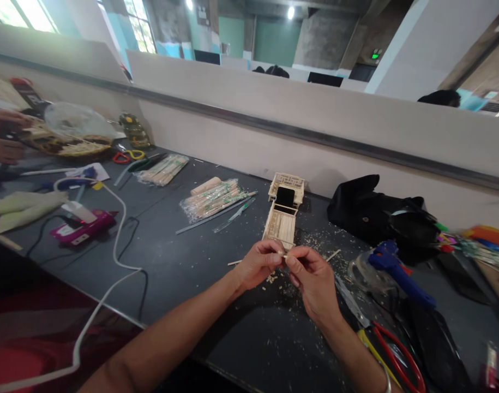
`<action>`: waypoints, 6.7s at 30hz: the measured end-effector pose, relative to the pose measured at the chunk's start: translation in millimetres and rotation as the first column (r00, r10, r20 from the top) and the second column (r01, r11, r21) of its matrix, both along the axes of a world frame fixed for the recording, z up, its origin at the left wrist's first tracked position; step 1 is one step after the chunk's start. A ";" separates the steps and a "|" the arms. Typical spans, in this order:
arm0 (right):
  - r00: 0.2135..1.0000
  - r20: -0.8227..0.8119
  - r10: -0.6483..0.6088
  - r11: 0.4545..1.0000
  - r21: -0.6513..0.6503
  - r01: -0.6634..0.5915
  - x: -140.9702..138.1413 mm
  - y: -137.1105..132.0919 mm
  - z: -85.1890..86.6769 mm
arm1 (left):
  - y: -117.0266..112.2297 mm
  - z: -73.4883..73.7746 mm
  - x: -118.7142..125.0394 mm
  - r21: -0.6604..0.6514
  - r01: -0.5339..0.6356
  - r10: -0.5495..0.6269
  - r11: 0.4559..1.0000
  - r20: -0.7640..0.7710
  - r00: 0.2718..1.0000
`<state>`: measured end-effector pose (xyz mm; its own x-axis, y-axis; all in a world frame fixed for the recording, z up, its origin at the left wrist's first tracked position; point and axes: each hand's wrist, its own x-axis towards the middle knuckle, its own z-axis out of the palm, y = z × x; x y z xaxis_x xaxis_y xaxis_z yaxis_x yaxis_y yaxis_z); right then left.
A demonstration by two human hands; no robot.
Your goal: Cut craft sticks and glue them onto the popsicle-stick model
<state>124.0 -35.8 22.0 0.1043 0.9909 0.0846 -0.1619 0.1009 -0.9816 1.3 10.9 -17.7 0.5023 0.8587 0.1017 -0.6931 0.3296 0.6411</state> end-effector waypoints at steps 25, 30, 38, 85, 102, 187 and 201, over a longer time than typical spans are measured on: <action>0.997 0.080 -0.003 0.999 0.040 0.000 2.0 0.5 -2.9 | 0.2 0.2 0.6 -0.006 -0.002 0.002 1.000 -0.018 1.000; 0.998 0.071 -0.003 0.999 0.033 0.000 1.7 0.6 -2.6 | 0.4 1.3 0.5 -0.012 -0.009 0.009 1.000 -0.012 1.000; 0.998 0.063 -0.004 1.000 0.027 0.002 1.8 0.8 -2.7 | 0.7 0.4 0.7 -0.011 -0.014 0.014 1.000 -0.021 1.000; 0.999 0.008 -0.041 0.999 0.034 0.041 6.5 2.4 2.1 | 3.8 -3.0 1.4 -0.068 -0.008 0.008 0.998 0.006 1.000; 0.950 0.295 -0.101 0.985 0.165 0.053 7.7 0.5 6.8 | 3.3 -5.9 2.0 -0.055 0.033 -0.036 0.998 -0.067 0.997; 0.967 0.250 0.050 0.998 -0.049 -0.039 68.2 -52.0 -11.6 | 4.9 -9.6 2.4 -0.082 -0.025 0.019 0.996 -0.069 0.997; 0.961 0.275 0.028 0.999 -0.029 -0.021 69.8 -50.1 -13.5 | 5.3 -9.3 1.5 -0.079 -0.011 0.002 0.997 -0.113 0.994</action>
<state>193.9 -85.9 8.5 0.0563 0.9951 0.0808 0.1127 0.0741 -0.9909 2.8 16.2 -26.9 0.5014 0.8649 -0.0240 -0.6201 0.3786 0.6871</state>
